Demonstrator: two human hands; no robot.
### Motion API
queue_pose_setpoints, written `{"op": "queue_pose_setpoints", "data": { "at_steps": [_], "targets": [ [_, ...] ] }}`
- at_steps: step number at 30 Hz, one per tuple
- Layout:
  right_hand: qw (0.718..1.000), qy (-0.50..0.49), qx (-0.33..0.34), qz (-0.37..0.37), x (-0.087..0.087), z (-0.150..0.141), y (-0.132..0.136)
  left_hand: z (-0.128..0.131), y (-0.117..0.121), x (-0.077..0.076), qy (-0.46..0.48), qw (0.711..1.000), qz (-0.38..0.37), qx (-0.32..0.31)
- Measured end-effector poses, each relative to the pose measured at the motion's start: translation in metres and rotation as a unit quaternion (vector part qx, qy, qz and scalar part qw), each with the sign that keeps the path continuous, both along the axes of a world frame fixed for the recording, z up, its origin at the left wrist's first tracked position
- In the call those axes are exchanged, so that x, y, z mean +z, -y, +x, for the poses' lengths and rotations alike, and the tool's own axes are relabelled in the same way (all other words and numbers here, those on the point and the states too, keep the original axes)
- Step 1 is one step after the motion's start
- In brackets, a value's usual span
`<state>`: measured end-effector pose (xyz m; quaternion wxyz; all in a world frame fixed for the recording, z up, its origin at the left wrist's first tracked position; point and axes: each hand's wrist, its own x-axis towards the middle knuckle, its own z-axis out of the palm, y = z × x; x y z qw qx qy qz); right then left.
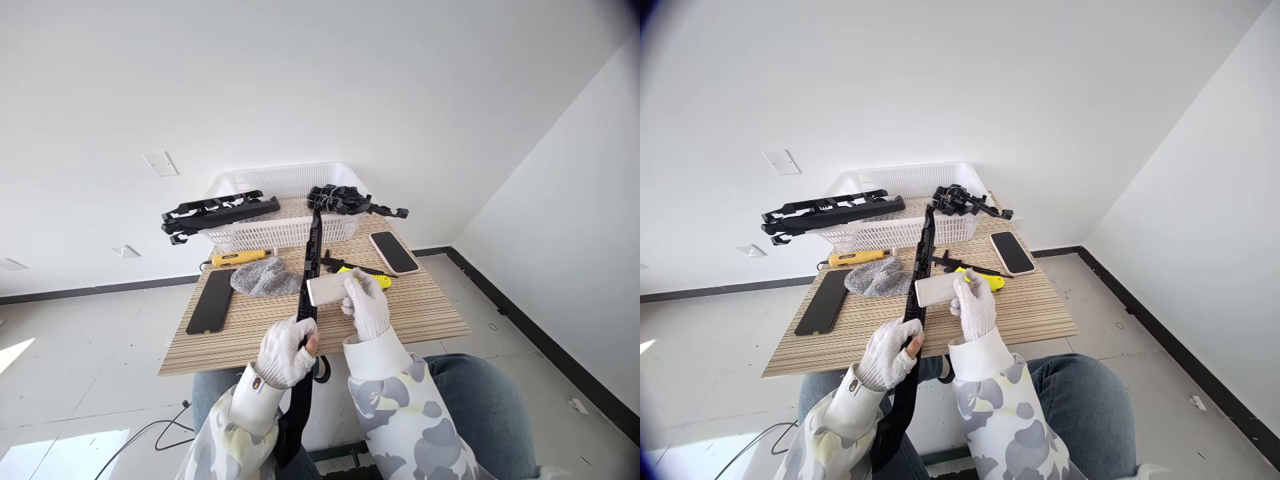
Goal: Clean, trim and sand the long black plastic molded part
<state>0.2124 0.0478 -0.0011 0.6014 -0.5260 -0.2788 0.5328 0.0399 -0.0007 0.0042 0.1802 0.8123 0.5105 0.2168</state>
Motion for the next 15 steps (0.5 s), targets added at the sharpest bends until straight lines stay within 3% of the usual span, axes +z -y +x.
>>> {"op": "queue_pose_setpoints", "data": {
  "at_steps": [1,4,5,8,9,12,15],
  "targets": [
    [1.0,0.007,-0.006,0.005,0.0,0.0,0.0,0.0,0.0,0.0,0.0,1.0,-0.001,-0.001],
    [0.995,0.039,0.097,-0.004,0.002,-0.002,0.002,0.0,0.0,0.0,-0.002,1.0,0.0,0.001],
    [0.995,0.034,0.091,-0.01,0.004,-0.002,0.002,0.0,0.0,0.0,-0.003,1.0,-0.001,0.001],
    [1.0,0.006,-0.022,-0.013,0.007,-0.001,0.002,0.001,0.0,0.004,0.003,1.0,-0.007,0.002],
    [1.0,0.007,-0.023,-0.007,0.008,-0.001,0.002,0.001,0.0,0.005,0.006,1.0,-0.013,0.005],
    [0.996,0.024,0.084,0.001,0.006,0.0,0.002,0.002,-0.001,0.009,0.01,0.999,-0.034,0.017],
    [0.998,0.001,0.057,0.004,0.003,0.0,0.001,0.001,-0.001,0.01,0.005,0.999,-0.044,0.015]
  ]
}}
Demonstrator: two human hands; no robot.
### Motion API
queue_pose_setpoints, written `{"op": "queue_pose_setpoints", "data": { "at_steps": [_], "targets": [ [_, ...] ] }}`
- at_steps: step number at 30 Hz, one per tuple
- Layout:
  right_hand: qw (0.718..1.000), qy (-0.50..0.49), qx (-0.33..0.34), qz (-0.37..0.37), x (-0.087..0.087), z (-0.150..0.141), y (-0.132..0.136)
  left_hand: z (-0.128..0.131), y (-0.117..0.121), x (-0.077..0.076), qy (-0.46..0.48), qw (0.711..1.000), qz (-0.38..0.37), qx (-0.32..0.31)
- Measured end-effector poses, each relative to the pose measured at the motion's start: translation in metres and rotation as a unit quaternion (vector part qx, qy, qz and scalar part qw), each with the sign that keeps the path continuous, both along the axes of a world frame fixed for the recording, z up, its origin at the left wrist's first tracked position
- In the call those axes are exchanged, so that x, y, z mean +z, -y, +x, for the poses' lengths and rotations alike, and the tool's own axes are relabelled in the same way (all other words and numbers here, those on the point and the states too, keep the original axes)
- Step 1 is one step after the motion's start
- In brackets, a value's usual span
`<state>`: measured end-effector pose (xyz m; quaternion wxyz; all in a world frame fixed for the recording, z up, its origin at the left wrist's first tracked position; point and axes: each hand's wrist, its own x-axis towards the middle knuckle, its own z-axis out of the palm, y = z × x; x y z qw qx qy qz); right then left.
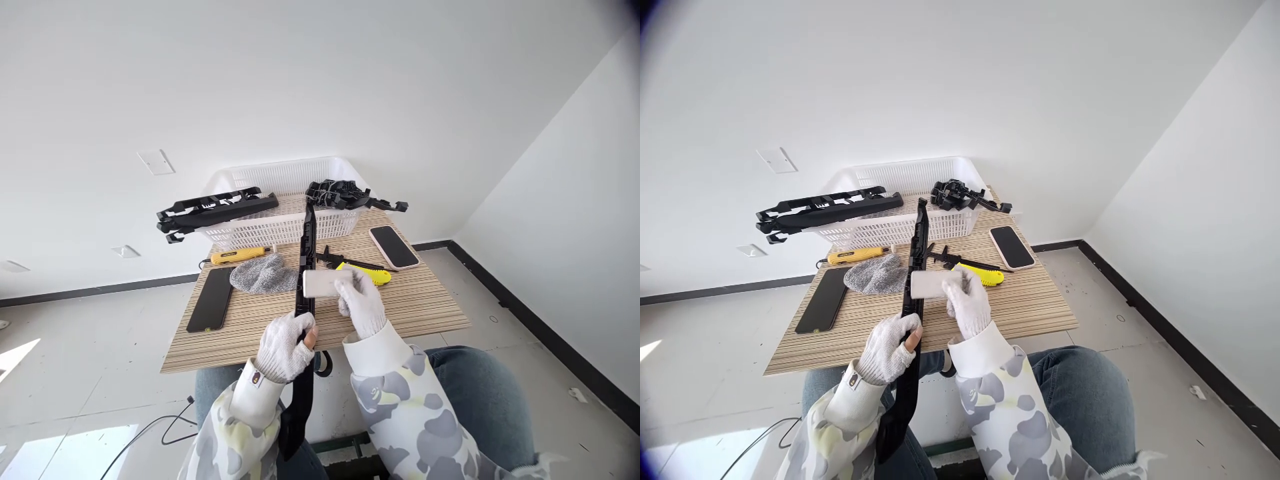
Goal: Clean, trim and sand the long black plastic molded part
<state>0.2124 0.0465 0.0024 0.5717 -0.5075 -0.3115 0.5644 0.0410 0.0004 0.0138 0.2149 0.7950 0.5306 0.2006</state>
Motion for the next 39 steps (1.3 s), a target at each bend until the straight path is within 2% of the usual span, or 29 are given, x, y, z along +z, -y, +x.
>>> {"op": "queue_pose_setpoints", "data": {
  "at_steps": [2,5,7,11,19,24,29,39],
  "targets": [
    [1.0,-0.005,-0.004,0.012,0.0,-0.001,0.001,-0.001,0.0,-0.002,-0.003,1.0,0.0,0.002],
    [0.996,0.015,0.083,0.025,0.001,-0.003,0.005,-0.002,-0.001,-0.004,-0.005,1.0,0.011,0.006],
    [0.994,0.012,0.106,0.031,0.002,-0.004,0.006,-0.002,-0.001,-0.005,-0.003,1.0,0.016,0.001],
    [0.994,-0.016,0.097,0.04,0.002,-0.003,0.005,-0.002,-0.001,-0.004,-0.006,1.0,0.006,0.005],
    [0.992,0.017,0.121,0.032,-0.001,0.001,-0.001,0.002,0.0,0.003,-0.007,1.0,-0.003,0.02],
    [0.993,0.012,0.111,0.039,-0.004,0.0,-0.002,0.001,0.0,-0.001,-0.001,1.0,0.004,0.016],
    [0.99,0.019,0.134,0.035,-0.008,0.002,-0.005,-0.001,-0.001,-0.006,0.017,1.0,0.0,0.011],
    [0.988,0.016,0.144,0.044,-0.012,0.001,-0.007,-0.001,-0.002,-0.009,0.025,0.999,-0.003,0.021]
  ]
}}
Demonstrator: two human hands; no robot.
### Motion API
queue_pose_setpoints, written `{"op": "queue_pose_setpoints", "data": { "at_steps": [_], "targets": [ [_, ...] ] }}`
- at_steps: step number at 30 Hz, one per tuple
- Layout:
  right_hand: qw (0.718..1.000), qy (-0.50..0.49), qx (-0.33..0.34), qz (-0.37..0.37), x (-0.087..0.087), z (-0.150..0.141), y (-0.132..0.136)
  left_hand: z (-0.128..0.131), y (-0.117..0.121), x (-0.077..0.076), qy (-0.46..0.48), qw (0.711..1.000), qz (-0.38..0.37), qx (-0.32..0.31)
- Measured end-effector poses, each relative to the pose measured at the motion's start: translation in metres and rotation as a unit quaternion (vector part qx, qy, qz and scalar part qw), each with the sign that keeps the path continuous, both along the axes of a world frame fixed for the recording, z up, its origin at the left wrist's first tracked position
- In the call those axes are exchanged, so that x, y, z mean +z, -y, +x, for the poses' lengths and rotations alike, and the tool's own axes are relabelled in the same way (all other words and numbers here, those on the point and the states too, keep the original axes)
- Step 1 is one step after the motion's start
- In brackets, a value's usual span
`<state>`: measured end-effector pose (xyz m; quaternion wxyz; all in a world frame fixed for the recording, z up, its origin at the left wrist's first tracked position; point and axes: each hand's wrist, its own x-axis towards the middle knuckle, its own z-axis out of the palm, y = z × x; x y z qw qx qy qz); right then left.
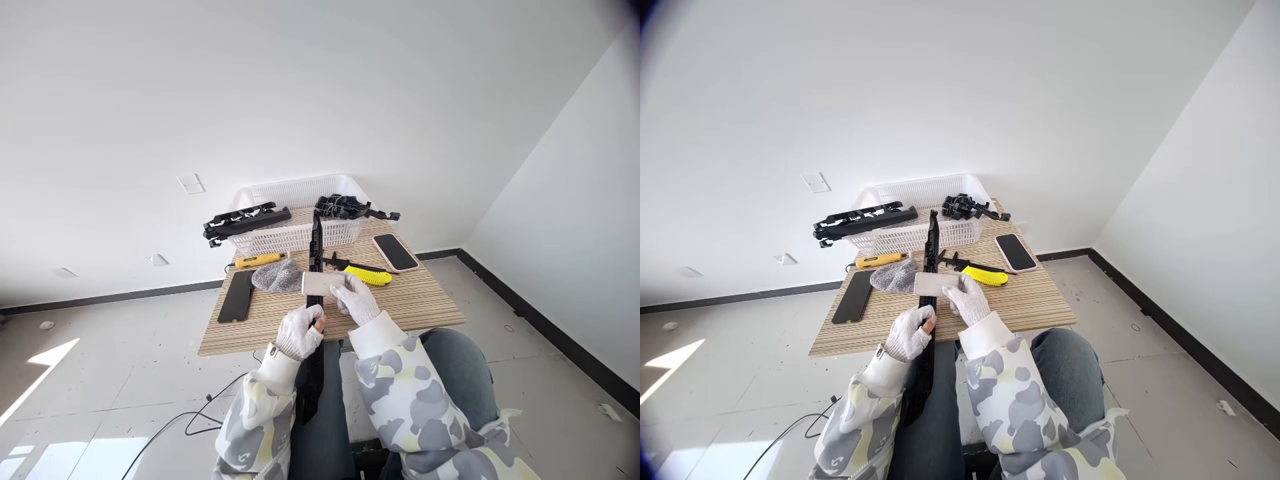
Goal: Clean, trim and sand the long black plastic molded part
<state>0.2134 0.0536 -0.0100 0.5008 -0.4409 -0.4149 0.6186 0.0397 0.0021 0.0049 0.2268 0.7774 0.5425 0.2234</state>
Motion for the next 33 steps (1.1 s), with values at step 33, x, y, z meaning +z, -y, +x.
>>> {"op": "queue_pose_setpoints", "data": {
  "at_steps": [33],
  "targets": [
    [1.0,0.004,-0.002,0.022,-0.003,-0.002,-0.004,-0.002,-0.003,-0.002,0.028,0.999,-0.001,0.017]
  ]
}}
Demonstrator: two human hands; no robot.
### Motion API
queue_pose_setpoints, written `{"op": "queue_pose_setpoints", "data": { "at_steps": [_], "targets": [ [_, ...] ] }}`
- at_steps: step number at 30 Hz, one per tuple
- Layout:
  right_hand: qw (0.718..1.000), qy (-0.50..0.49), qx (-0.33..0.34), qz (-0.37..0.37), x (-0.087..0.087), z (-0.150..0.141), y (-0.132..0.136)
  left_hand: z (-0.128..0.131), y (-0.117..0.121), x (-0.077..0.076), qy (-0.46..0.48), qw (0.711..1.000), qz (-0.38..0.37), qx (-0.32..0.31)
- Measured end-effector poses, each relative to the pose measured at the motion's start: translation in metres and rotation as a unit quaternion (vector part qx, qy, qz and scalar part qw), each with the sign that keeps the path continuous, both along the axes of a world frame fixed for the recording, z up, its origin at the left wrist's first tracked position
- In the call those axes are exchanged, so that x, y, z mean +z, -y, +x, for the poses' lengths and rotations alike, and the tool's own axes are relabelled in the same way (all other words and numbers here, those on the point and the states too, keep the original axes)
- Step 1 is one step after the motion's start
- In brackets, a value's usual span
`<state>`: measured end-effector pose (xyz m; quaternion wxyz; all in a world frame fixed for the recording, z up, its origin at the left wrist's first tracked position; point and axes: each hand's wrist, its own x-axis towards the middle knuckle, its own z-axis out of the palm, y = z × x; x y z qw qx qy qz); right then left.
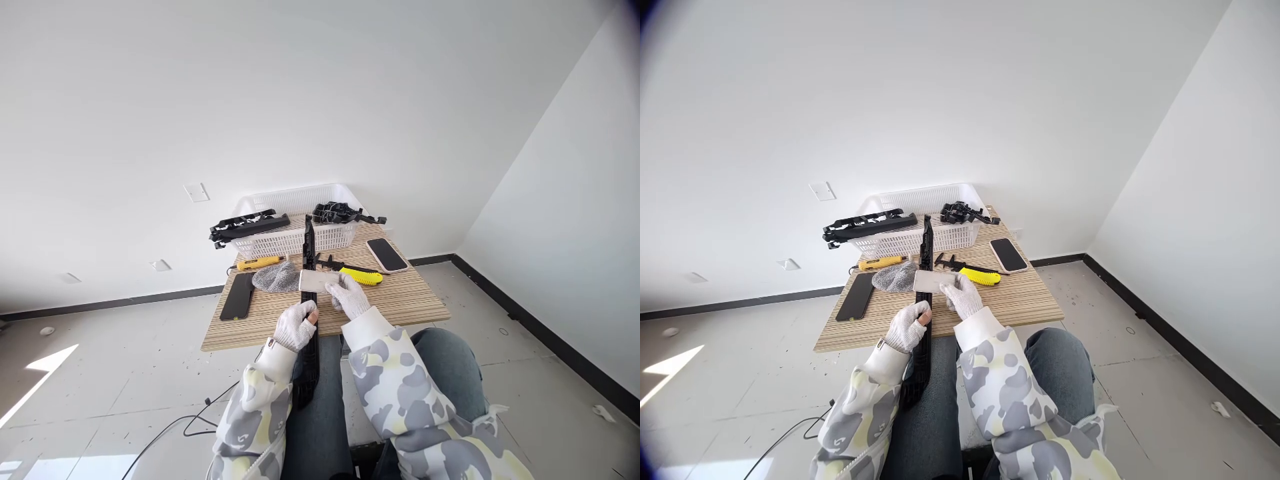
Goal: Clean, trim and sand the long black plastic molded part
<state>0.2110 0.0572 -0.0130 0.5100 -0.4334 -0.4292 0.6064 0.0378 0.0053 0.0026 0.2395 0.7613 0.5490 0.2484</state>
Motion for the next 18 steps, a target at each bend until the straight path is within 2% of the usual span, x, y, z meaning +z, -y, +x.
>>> {"op": "queue_pose_setpoints", "data": {
  "at_steps": [4,7,9,16,18],
  "targets": [
    [0.999,-0.019,-0.035,-0.005,-0.0004,-0.0018,-0.0002,0.0022,0.0017,0.0043,-0.01,1.0,0.001,0.003],
    [0.992,-0.07,-0.101,-0.012,-0.0012,-0.0018,-0.0036,0.0026,0.0019,0.0045,-0.023,1.0,0.009,0.007],
    [0.987,-0.104,-0.121,-0.012,-0.0018,-0.0016,-0.0061,0.002,0.0012,0.0026,-0.028,0.999,0.013,0.011],
    [0.988,-0.095,-0.116,-0.024,-0.0014,-0.0021,-0.0045,-0.0002,0.0006,-0.0006,-0.032,0.999,0.017,0.007],
    [0.992,-0.078,-0.09,-0.039,-0.0005,-0.0021,-0.0009,0.0,0.0016,0.0016,-0.034,0.999,0.013,0.004]
  ]
}}
